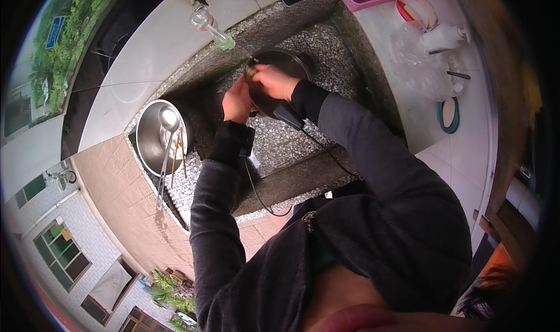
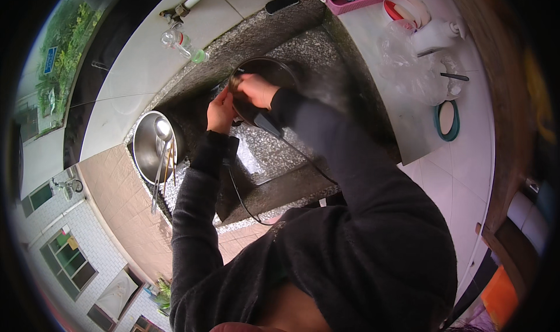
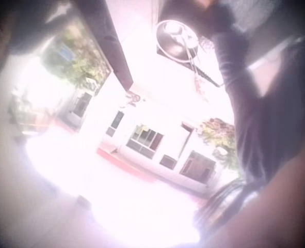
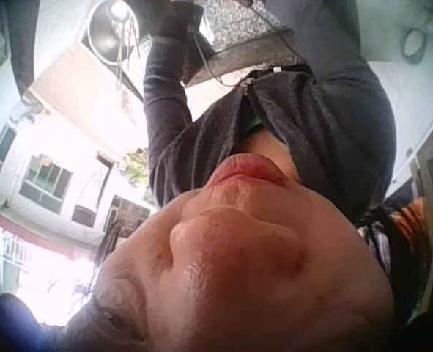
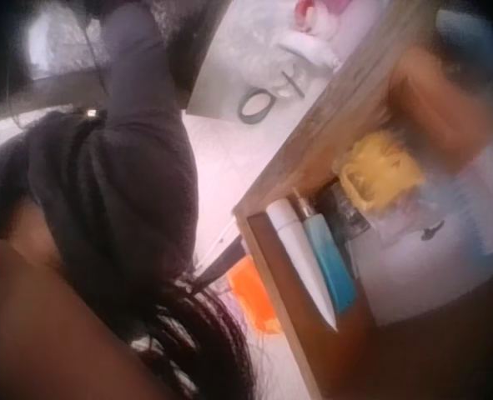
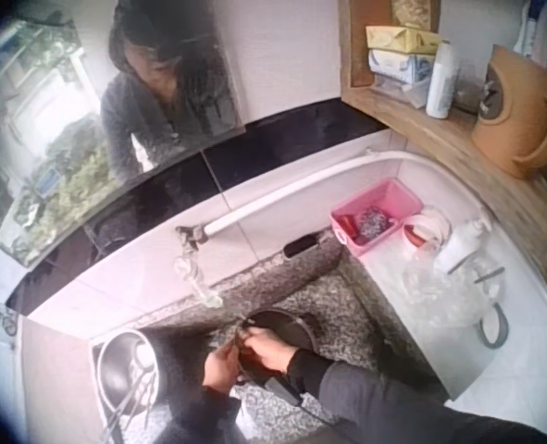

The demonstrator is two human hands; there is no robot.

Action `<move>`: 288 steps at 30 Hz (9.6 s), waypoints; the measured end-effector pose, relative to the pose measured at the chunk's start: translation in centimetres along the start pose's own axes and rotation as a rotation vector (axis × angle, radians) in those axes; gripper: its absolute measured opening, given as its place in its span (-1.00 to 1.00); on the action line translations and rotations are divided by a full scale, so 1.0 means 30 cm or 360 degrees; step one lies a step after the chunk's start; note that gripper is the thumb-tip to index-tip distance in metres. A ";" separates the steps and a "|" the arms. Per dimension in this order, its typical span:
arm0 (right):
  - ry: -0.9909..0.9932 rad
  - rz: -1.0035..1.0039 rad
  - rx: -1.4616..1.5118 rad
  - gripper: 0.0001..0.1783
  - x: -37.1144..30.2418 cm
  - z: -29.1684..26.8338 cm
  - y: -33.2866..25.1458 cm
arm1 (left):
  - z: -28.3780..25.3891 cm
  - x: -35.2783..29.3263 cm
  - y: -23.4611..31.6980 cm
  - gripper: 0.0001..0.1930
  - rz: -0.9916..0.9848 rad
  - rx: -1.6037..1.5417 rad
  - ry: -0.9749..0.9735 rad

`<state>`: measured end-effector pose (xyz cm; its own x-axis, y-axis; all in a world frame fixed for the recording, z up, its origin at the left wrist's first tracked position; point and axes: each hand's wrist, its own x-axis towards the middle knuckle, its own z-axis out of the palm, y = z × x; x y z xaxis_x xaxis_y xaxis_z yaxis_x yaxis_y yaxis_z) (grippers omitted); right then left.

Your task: The person washes a wok, a metal bowl, and a pot with a sponge and running water at an outdoor sink. They rinse each item thoroughly and place them aside before carrying the cleaned items into the house.

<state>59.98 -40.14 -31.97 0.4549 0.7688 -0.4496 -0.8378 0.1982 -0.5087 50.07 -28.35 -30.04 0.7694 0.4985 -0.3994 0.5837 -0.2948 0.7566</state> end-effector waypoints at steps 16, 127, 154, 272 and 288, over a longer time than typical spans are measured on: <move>0.0195 -0.1119 -0.3592 -0.71 -0.049 -0.261 -0.195 | 0.004 0.031 0.142 -0.62 0.0181 0.0055 -0.0160; -0.0384 -0.0642 -0.2257 -0.80 -0.098 -0.346 -0.078 | -0.019 0.158 0.180 -0.63 -0.0003 -0.0075 0.0009; 0.0238 -0.0005 -0.1451 -0.58 -0.053 -0.140 0.023 | -0.026 0.096 0.189 -0.65 -0.0014 -0.0413 0.0017; -0.0119 -0.0190 -0.0632 -0.70 -0.070 0.325 -0.343 | -0.372 -0.929 0.147 -0.65 0.0037 -0.0934 0.1063; -0.0130 -0.0131 -0.0579 -0.73 -0.060 0.306 -0.364 | -0.353 -0.996 0.113 -0.60 0.0643 0.0327 0.0898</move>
<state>65.54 -38.12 -18.84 0.4785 0.8080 -0.3438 -0.6309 0.0440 -0.7746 26.32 -35.62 -10.05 0.7168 0.6466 0.2611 0.3614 -0.6647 0.6539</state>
